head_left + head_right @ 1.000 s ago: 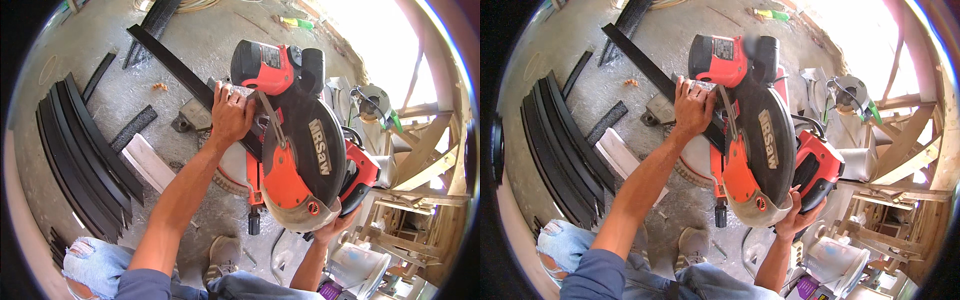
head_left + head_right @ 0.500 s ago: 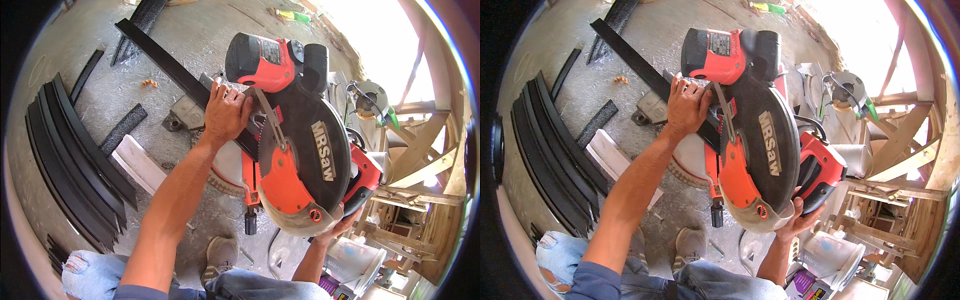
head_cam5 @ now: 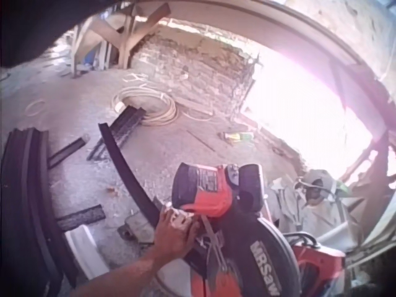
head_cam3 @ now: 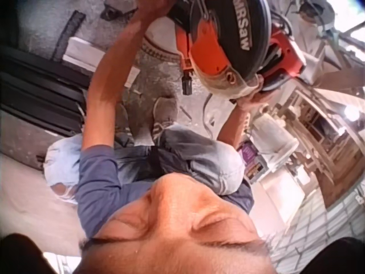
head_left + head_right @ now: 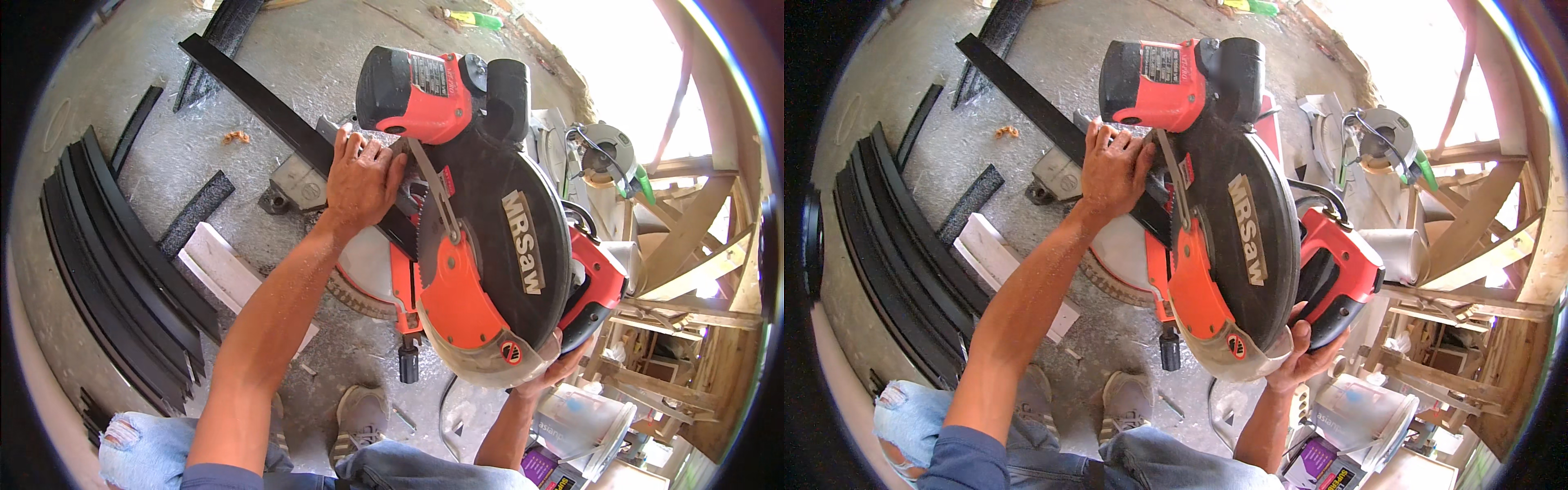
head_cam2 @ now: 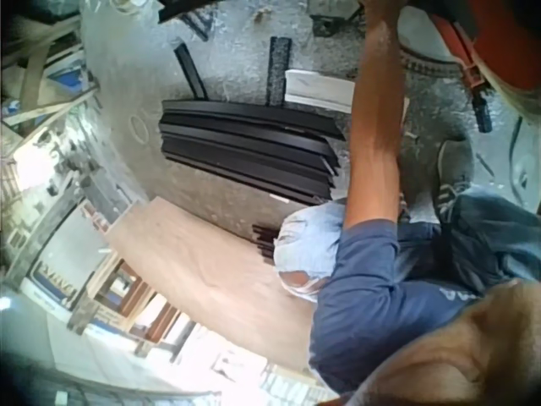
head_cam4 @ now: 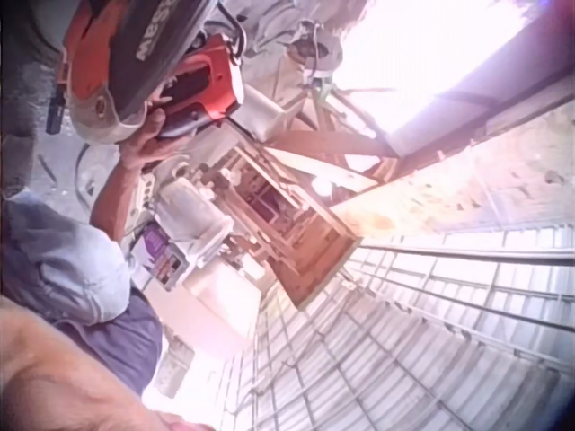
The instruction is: The person positions a long black metal strip on a miter saw and lowers the blade to cut it.
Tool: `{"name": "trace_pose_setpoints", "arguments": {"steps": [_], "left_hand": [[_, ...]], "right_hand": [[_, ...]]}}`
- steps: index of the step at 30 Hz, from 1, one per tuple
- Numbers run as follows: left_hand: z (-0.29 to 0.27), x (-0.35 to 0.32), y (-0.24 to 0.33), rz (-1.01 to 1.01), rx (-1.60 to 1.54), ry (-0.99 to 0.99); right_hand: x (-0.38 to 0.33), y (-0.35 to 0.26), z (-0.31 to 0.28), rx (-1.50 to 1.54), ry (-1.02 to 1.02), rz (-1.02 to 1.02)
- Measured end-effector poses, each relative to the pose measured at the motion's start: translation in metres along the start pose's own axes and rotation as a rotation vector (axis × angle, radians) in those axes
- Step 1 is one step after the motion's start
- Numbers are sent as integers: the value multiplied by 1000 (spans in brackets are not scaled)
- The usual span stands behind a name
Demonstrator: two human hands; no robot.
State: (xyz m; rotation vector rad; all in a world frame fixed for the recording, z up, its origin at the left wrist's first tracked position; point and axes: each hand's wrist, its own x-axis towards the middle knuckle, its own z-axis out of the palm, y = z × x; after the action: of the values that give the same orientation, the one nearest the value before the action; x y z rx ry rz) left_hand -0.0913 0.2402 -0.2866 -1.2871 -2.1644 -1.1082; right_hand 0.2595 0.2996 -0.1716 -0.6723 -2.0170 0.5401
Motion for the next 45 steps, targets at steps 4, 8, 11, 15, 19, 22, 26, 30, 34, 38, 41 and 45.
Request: {"name": "trace_pose_setpoints", "arguments": {"steps": [4,8,11,15,19,22,26,30,34,38,41,45], "left_hand": [[-3,0,1,-7,15,-33],[-2,-1,1,-19,-3,-37],[-2,-1,0,-3,18,-22],[-2,-1,2,-11,18,-29],[0,-1,1,-32,20,-24],[1,-2,1,-44,22,-29],[1,-1,2,-50,34,-27],[0,-2,1,-68,4,-56],[1,-4,0,-28,47,-21],[1,-5,2,-15,70,6],[0,-3,2,-20,42,11],[-3,0,1,-24,-7,-20]], "right_hand": [[3,-7,5,81,48,92],[10,-15,9,97,43,108],[10,-15,10,135,53,141],[8,-12,8,128,42,156],[7,-13,14,33,116,113],[9,-14,16,54,94,127],[9,-14,15,150,134,172],[10,-18,15,60,111,161],[24,-36,0,-93,10,244],[57,-63,-17,-205,-224,381],[85,-81,-10,-39,-257,576],[92,-67,1,140,-240,667]]}}
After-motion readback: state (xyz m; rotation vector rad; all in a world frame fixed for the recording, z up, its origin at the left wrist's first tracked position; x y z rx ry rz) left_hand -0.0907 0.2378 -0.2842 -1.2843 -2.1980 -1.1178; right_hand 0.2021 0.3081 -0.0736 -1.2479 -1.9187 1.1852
